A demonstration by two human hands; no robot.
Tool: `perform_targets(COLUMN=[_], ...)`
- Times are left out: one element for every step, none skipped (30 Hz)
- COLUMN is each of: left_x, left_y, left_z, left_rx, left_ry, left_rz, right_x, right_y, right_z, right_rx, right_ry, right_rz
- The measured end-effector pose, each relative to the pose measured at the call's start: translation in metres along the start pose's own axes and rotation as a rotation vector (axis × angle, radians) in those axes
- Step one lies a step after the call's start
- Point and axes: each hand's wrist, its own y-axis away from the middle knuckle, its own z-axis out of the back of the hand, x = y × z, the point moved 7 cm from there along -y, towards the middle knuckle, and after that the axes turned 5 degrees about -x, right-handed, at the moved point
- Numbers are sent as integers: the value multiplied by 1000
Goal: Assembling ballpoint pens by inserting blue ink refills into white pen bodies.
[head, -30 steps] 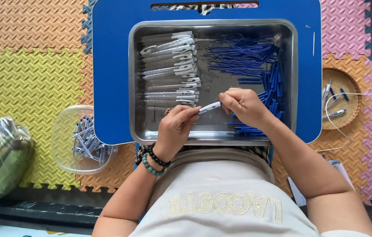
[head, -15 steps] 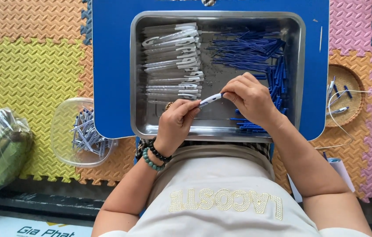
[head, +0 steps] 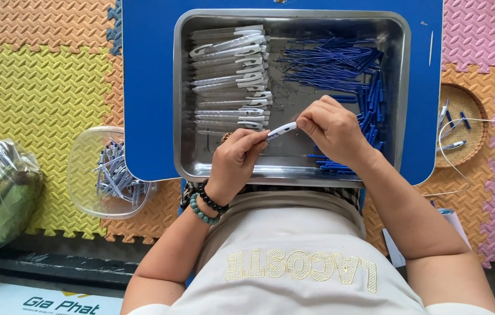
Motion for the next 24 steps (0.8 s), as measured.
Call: perform_targets(left_x=[0, 0, 0, 0, 0, 0, 0, -1, -1, -1, -1, -1, -1, -2, -2, -2, -2, -3, -3, -3, -3, -3, -3, -4], left_y=[1, 1, 1, 1, 1, 1, 0, 0, -1, -2, -2, -3, -3, -3, -3, -2, -2, -2, -2, -2, -2, -2, -2, -2], left_z=[0, 0, 0, 0, -1, -1, -1, -1, -1, -1, -1, -1, -1, -1, -1, -1, -1, -1, -1, -1, -1, -1, -1, -1], left_rx=[1, 4, 7, 7, 9, 10, 10, 7, 4, 3, 0, -3, -3, -2, -1, 0, 4, 8, 9, 9, 9, 9, 11, 14], left_ry=[-1, -3, -5, -4, 2, 8, 8, 15, 22, 22, 27, 32, 32, 30, 29, 29, 19, 9, 9, 3, -3, -3, -5, -6], left_rz=[1, 2, 2, 2, 3, 4, 4, -4, -13, -13, -17, -21, -20, -27, -34, -34, -41, -48, -48, -47, -46, -46, -48, -49], right_x=[0, -2, -4, -4, -5, -7, -6, -6, -6, -5, -5, -6, -8, -12, -15, -16, -19, -21, -20, -20, -20, -20, -21, -23], right_y=[1, 1, 1, 1, 2, 2, 1, 0, -1, -2, -2, -3, -1, 1, 3, 4, 6, 7, 7, 6, 6, 5, 6, 7], right_z=[-2, -4, -6, -5, -6, -7, -6, -6, -6, -6, -6, -6, -7, -8, -9, -9, -10, -11, -11, -11, -12, -12, -13, -15], right_rx=[0, 7, 15, 15, 24, 34, 34, 44, 54, 55, 59, 63, 64, 74, 85, 85, 99, 113, 113, 128, 144, 144, 159, 174], right_ry=[-1, -28, -54, -54, -72, -90, -90, -83, -75, -75, -89, -103, -102, -114, -126, -127, -139, -151, -152, -177, -203, -204, -231, -257], right_rz=[-1, -31, -61, -61, -86, -111, -111, -109, -106, -106, -134, -162, -163, -192, -221, -222, -248, -274, -274, -293, -313, -312, -351, -390])
